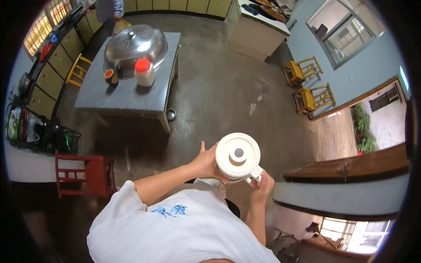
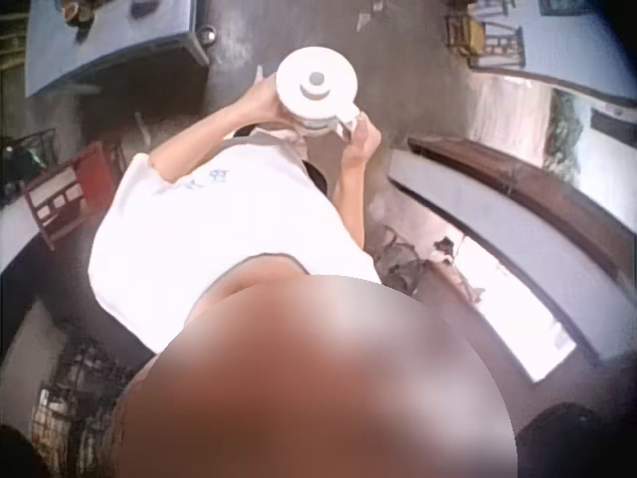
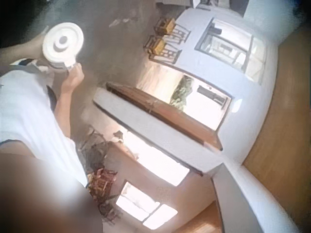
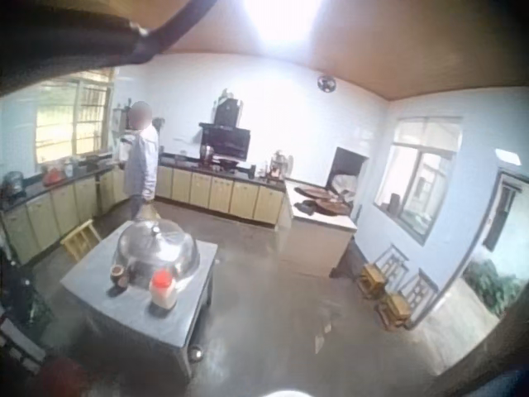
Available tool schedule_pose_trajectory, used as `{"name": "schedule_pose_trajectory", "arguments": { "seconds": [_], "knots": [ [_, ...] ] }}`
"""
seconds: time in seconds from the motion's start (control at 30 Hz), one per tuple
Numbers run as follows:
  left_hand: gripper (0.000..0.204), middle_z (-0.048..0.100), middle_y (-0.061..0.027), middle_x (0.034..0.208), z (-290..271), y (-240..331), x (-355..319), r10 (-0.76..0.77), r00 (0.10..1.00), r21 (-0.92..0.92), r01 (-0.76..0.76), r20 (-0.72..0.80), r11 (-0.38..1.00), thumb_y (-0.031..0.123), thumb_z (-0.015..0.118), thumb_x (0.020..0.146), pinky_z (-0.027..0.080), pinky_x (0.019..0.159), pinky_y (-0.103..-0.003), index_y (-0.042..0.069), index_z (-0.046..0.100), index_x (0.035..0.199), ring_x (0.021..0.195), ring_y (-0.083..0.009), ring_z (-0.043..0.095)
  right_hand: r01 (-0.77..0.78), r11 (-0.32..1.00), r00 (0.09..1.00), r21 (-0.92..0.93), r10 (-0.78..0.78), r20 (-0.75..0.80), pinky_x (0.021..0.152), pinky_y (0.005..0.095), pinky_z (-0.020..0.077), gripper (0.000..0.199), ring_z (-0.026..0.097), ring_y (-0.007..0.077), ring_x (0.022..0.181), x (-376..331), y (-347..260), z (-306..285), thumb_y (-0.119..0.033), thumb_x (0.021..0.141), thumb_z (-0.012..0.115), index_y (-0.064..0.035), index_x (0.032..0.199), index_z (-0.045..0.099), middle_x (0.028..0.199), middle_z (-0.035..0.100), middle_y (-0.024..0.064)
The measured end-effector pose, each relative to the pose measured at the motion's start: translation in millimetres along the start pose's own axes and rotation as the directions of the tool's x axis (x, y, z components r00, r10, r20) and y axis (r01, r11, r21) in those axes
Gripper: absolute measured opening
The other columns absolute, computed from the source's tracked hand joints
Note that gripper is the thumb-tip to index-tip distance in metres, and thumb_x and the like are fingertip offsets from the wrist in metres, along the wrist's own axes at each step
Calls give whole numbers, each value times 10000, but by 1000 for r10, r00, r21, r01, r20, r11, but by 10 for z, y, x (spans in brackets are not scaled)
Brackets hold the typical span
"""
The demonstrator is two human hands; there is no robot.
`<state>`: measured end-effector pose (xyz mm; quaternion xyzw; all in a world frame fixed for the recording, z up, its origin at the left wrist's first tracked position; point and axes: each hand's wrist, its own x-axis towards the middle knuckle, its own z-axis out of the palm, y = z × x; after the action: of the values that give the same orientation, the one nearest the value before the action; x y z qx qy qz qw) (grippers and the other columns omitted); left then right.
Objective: The person retrieves a blender jar and its lid from a storage area and brings them to the kitchen sink. They wash the lid and the blender jar using a sponge and running water, rinsing both thoroughly. The person then washes a metal strainer in the sink. Finally, they place the strainer on the counter and open a red plastic bag containing dried beans.
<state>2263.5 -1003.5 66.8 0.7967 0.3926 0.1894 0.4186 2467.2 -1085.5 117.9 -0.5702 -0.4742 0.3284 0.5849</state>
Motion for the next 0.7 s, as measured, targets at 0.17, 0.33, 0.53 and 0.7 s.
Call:
{"name": "schedule_pose_trajectory", "arguments": {
  "seconds": [0.17, 0.33, 0.53, 0.7],
  "knots": [
    [1307, 356, -179, 1417, -438, -229, 1429, -70, 995, 7, 71, -70, 997, 489, 895, 455, 111, 1011, -743, 49, 157, 1439, 1288, -371, 403, 45, 999, 992, 2, -45, 118, 464, 278, 246, 511, 369, 118, 502, 1673, 286, 26, -341, 918, 505, -17, 536, 407, 536, 404, 35],
    [1243, 386, -146, 1411, -856, -799, 2758, -198, 969, -30, 196, -150, 980, 501, 885, 482, 115, 1023, -728, 83, 209, 1437, 1298, -346, 399, 26, 999, 950, -26, -17, 311, 508, 292, 308, 389, 413, 157, 531, 3462, 796, 323, -217, 856, 573, 21, 576, 447, 551, 435, 63],
    [1181, 427, -123, 1394, -1787, -1086, 4014, -309, 848, -140, 276, -430, 951, 456, 898, 486, 140, 1050, -681, 100, 264, 1417, 1300, -325, 399, 183, 983, 812, 17, -161, 562, 527, 300, 321, 338, 409, 174, 549, 5590, 931, 1046, -217, 797, 630, 38, 635, 479, 569, 392, 74],
    [1173, 453, -170, 1345, -2564, -1752, 4965, -365, 733, -406, 133, -574, 904, 428, 899, 479, 377, 1029, -427, 50, 266, 1391, 1246, -312, 458, 61, 996, 692, 60, -85, 717, 526, 295, 312, 349, 396, 143, 568, 7093, 1288, 1949, -257, 788, 615, 48, 662, 504, 603, 408, 62]
  ]
}}
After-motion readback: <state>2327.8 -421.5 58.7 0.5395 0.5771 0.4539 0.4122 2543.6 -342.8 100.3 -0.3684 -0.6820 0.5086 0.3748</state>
